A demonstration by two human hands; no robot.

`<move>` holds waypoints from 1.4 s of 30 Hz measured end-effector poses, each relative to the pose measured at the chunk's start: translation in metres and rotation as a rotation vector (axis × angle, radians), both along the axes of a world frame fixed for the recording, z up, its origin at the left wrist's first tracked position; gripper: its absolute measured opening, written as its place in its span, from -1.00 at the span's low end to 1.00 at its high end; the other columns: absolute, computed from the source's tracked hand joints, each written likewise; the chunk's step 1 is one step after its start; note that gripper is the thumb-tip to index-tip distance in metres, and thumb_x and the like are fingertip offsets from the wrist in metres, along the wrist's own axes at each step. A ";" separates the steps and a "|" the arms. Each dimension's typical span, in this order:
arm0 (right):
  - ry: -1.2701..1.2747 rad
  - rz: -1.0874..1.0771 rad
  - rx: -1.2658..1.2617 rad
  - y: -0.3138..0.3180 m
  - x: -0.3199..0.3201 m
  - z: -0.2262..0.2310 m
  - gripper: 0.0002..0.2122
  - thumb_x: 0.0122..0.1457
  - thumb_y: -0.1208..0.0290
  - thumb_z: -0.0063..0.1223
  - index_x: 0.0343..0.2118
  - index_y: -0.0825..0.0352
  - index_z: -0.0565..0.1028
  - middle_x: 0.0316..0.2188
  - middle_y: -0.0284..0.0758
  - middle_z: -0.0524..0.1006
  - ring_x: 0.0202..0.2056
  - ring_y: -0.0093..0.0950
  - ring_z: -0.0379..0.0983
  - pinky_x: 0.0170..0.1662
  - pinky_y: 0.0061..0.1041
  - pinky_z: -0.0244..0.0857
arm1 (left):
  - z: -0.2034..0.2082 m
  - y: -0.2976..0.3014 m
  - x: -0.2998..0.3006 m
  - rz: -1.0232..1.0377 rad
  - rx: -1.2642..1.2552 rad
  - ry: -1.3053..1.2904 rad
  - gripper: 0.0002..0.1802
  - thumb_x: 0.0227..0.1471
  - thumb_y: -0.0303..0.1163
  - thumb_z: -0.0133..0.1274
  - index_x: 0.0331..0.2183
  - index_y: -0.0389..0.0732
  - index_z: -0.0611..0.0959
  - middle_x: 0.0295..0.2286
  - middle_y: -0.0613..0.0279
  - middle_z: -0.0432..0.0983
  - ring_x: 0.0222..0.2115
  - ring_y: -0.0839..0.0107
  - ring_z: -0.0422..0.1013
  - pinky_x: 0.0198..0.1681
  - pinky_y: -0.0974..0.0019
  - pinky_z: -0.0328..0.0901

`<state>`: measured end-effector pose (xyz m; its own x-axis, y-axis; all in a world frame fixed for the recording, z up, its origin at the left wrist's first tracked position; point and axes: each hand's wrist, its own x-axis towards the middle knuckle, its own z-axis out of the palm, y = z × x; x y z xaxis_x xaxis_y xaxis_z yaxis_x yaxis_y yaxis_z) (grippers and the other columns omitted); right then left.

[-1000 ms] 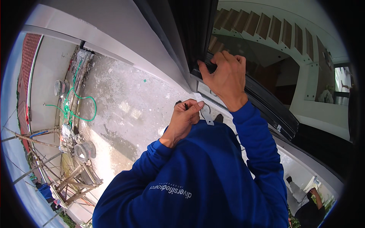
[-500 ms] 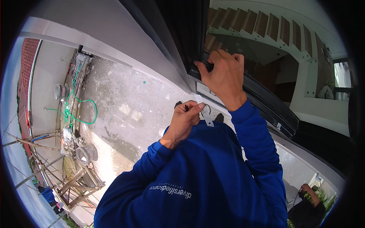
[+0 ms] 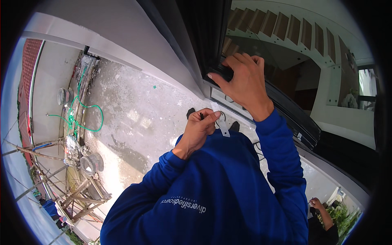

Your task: The person cuts a rubber seal strip using a blade and presses it into the groove of a window frame by hand and with a scraper.

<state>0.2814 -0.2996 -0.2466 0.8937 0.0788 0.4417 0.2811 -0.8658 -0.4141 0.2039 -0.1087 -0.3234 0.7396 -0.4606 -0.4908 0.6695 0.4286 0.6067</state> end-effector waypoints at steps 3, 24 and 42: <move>-0.017 0.001 0.044 0.000 -0.003 -0.003 -0.74 0.09 0.19 0.41 -0.35 0.31 0.70 -0.42 -0.32 0.63 -0.26 -0.31 0.53 0.00 -0.20 0.16 | 0.001 -0.001 0.001 0.008 0.010 0.001 -0.71 0.27 -0.38 0.27 -0.50 -0.14 0.58 -0.71 0.54 0.22 -0.69 0.66 0.01 -0.57 0.39 -0.09; -0.079 -0.070 -0.127 0.009 0.011 -0.009 -0.73 0.06 0.18 0.32 -0.53 0.32 0.61 -0.52 -0.29 0.57 -0.41 -0.34 0.51 -0.07 -0.21 0.14 | 0.000 0.002 0.002 -0.002 0.012 -0.008 -0.71 0.28 -0.39 0.26 -0.50 -0.15 0.58 -0.70 0.55 0.22 -0.69 0.66 0.01 -0.56 0.39 -0.08; -0.080 -0.054 -0.015 0.013 0.005 -0.014 -0.82 0.10 0.33 0.35 -0.38 0.32 0.61 -0.43 -0.30 0.57 -0.31 -0.32 0.50 -0.08 -0.22 0.16 | -0.003 0.000 -0.003 -0.025 0.036 0.008 -0.73 0.26 -0.38 0.28 -0.48 -0.17 0.61 -0.69 0.55 0.24 -0.68 0.67 0.02 -0.57 0.40 -0.08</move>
<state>0.2867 -0.2871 -0.2603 0.8585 0.0385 0.5113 0.2653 -0.8867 -0.3786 0.2010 -0.1085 -0.3268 0.7240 -0.4603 -0.5137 0.6847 0.3897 0.6159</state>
